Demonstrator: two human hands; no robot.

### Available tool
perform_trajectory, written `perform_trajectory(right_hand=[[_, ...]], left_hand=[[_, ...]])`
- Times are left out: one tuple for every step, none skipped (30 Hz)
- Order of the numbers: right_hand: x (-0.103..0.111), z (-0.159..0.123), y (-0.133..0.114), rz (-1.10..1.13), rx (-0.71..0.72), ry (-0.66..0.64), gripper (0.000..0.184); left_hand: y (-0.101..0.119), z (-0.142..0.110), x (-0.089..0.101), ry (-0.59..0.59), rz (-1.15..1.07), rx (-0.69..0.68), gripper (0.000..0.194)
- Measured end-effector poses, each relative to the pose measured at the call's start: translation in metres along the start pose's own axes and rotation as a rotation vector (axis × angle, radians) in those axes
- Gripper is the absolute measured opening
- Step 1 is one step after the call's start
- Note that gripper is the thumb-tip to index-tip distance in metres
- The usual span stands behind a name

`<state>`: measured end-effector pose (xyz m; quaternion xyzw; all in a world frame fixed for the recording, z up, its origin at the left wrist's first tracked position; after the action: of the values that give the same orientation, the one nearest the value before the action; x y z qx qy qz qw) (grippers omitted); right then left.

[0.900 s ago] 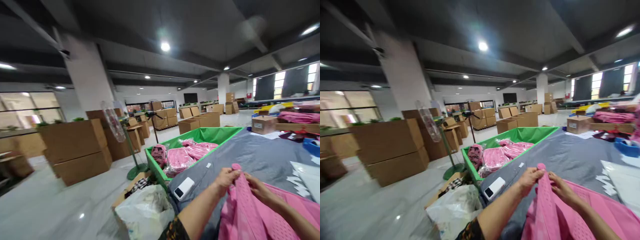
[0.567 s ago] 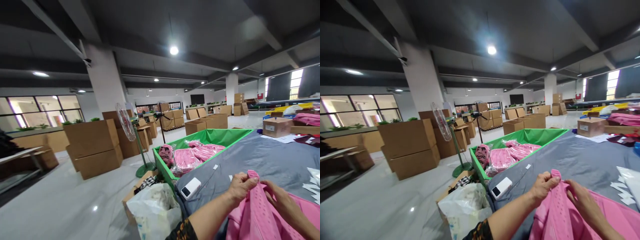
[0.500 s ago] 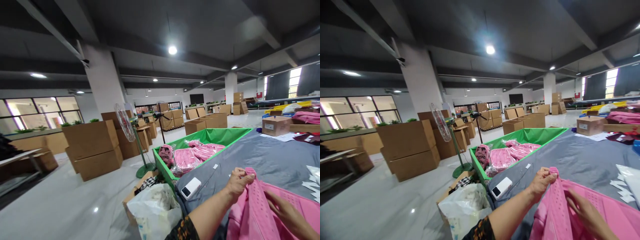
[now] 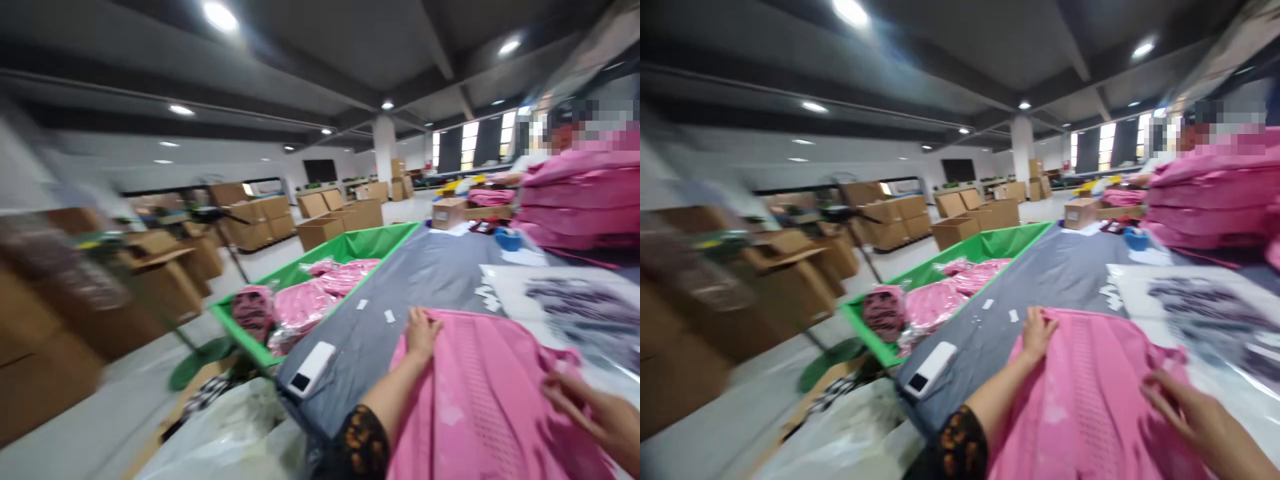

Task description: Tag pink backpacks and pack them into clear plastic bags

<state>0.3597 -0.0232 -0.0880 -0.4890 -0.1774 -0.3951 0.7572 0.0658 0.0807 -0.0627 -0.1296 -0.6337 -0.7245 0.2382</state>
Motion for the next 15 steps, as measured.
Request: perform_trajectory(right_hand=[[0.018,0.001,0.009,-0.022,-0.098,-0.050,0.055],[0.033,0.003,0.017,-0.045,-0.218,-0.056,0.058],[0.045,0.005,0.023,-0.065,-0.337,-0.033,0.059],[0.049,0.008,0.027,-0.072,-0.423,-0.026,0.060],[0.048,0.011,0.032,-0.065,-0.509,-0.025,0.059],[0.043,0.015,0.036,-0.043,-0.572,-0.030,0.060],[0.035,0.019,0.038,-0.015,-0.612,-0.034,0.060],[0.028,0.023,0.039,0.015,-0.631,-0.029,0.060],[0.023,0.029,0.038,0.038,-0.625,-0.010,0.059],[0.021,0.035,0.035,0.050,-0.598,0.024,0.056],[0.023,0.041,0.029,0.050,-0.560,0.067,0.053],[0.029,0.046,0.022,0.043,-0.516,0.115,0.049],[0.037,0.050,0.012,0.032,-0.469,0.160,0.046],[0.045,0.051,0.001,0.024,-0.423,0.198,0.043],[0.053,0.050,-0.012,0.022,-0.364,0.225,0.041]], left_hand=[[0.001,0.002,0.001,0.000,0.010,-0.028,0.042],[0.003,0.006,0.000,-0.005,0.015,-0.059,0.053],[0.007,0.009,-0.001,-0.003,0.043,-0.117,0.056],[0.015,0.010,-0.006,-0.024,0.101,-0.227,0.053],[0.023,0.008,-0.015,-0.069,0.136,-0.338,0.045],[0.033,0.004,-0.026,-0.138,0.157,-0.458,0.035],[0.044,-0.004,-0.040,-0.230,0.154,-0.571,0.026],[0.053,-0.014,-0.056,-0.337,0.124,-0.661,0.019],[0.062,-0.023,-0.072,-0.444,0.076,-0.717,0.016],[0.070,-0.032,-0.087,-0.537,0.021,-0.741,0.016],[0.077,-0.038,-0.101,-0.609,-0.033,-0.739,0.016],[0.084,-0.043,-0.113,-0.659,-0.082,-0.718,0.016],[0.090,-0.045,-0.123,-0.689,-0.126,-0.687,0.014],[0.095,-0.048,-0.130,-0.702,-0.168,-0.656,0.010],[0.100,-0.050,-0.136,-0.705,-0.208,-0.636,0.006]])
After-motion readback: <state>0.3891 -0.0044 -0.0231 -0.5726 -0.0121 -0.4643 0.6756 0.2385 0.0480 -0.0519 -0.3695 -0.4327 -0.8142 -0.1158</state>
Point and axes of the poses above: each hand's wrist, its own z-axis towards the middle knuckle, its own x-axis out of the back of the hand, y = z × x, the point moved 5 cm from there along z, towards the middle knuckle, and after that the axes turned 4 degrees about y, right-handed, at the moved point
